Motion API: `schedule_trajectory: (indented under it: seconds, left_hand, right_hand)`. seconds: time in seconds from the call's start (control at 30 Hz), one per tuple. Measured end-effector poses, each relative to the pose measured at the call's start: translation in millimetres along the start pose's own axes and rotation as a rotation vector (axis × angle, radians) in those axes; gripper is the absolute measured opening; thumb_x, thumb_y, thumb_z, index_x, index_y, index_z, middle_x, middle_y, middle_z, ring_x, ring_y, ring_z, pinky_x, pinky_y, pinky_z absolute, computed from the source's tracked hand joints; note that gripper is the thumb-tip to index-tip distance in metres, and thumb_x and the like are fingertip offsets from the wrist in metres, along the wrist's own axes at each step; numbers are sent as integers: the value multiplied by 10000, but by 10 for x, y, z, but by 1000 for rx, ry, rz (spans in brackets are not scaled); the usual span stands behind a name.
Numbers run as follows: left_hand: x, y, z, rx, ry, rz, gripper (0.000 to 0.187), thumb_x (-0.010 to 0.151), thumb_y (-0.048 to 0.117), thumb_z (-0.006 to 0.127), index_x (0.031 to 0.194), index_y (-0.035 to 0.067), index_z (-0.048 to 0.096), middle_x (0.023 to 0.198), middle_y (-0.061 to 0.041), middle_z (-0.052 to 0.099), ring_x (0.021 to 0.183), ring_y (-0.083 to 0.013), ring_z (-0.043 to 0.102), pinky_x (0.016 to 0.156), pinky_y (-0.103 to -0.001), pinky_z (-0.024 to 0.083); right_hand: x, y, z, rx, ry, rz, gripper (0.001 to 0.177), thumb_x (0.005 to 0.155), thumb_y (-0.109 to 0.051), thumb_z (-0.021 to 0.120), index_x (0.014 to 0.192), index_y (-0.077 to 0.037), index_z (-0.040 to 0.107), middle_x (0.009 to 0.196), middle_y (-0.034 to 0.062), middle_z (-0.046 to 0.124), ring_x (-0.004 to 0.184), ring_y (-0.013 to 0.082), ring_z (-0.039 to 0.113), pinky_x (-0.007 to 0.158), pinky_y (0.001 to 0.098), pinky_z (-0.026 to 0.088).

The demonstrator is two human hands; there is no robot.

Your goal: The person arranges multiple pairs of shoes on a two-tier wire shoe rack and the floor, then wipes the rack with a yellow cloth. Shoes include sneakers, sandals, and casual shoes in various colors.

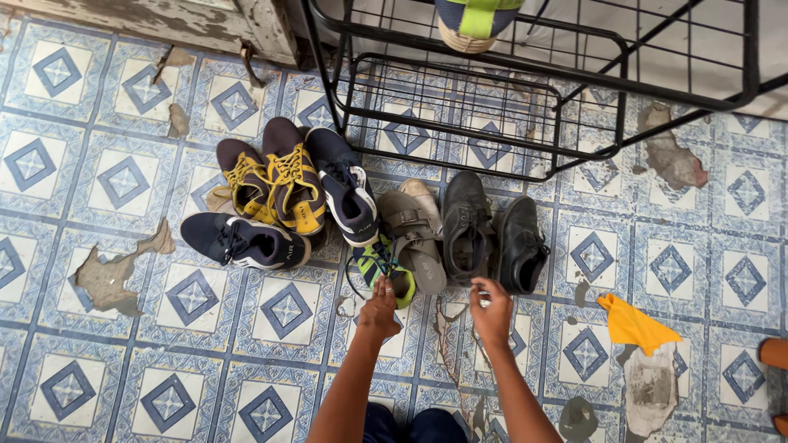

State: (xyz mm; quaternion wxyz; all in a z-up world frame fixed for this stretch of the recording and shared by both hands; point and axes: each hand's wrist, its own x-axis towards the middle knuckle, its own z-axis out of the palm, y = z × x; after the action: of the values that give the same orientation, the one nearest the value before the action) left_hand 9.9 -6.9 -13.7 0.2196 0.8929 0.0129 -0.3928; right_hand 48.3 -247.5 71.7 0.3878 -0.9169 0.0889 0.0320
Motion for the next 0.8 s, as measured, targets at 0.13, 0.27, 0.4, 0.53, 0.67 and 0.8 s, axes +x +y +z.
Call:
schedule_trajectory:
  seconds: [0.13,0.27,0.4,0.53,0.67,0.8]
  left_hand:
    - [-77,71,-85,41,-15,-25,1102,758,141,729,1617,-2,53,1719,-177,31,1593,-264,100,1178,-303,378]
    - [-108,122,-132,74,-34,-45,1091,762,123,732,1613,-6,62,1722,-185,5,1592,-271,95,1170,-307,386]
    - [-80,103,-105,83,-11,-39,1079,761,126,736,1615,-5,89,1721,-183,41,1593,-269,116,1168,-300,394]
    - [-13,55,2,112,60,-7,1064,756,124,738,1606,-19,113,1706,-187,94,1580,-276,136,1177,-290,370]
    - [-3,61,44,187,40,-15,1078,760,184,760,1597,-38,117,1690,-209,126,1579,-292,143,1187,-287,355]
    - [-3,48,42,221,81,10,1076,742,183,769,1588,-45,144,1682,-227,141,1570,-303,175,1171,-286,378]
  right_hand:
    - [-2,261,-158,42,67,40,203,884,11,709,1072,-52,753,1037,104,760,822,182,729,660,281,599]
    - [-30,497,-369,125,162,106,191,919,-34,707,1103,-58,754,976,105,751,775,190,707,657,304,571]
    - [-5,720,-574,108,280,54,157,921,-72,721,1069,-46,764,962,96,756,810,162,696,702,291,556]
    - [-7,877,-758,103,326,87,136,932,-81,716,1045,-21,760,917,113,747,783,167,679,697,296,545]
    - [-57,1074,-887,72,341,126,140,927,-67,713,1048,-7,751,925,130,745,815,186,699,704,315,564]
    - [-81,1362,-945,40,367,162,142,908,-50,718,1034,10,743,925,145,745,830,213,717,716,329,585]
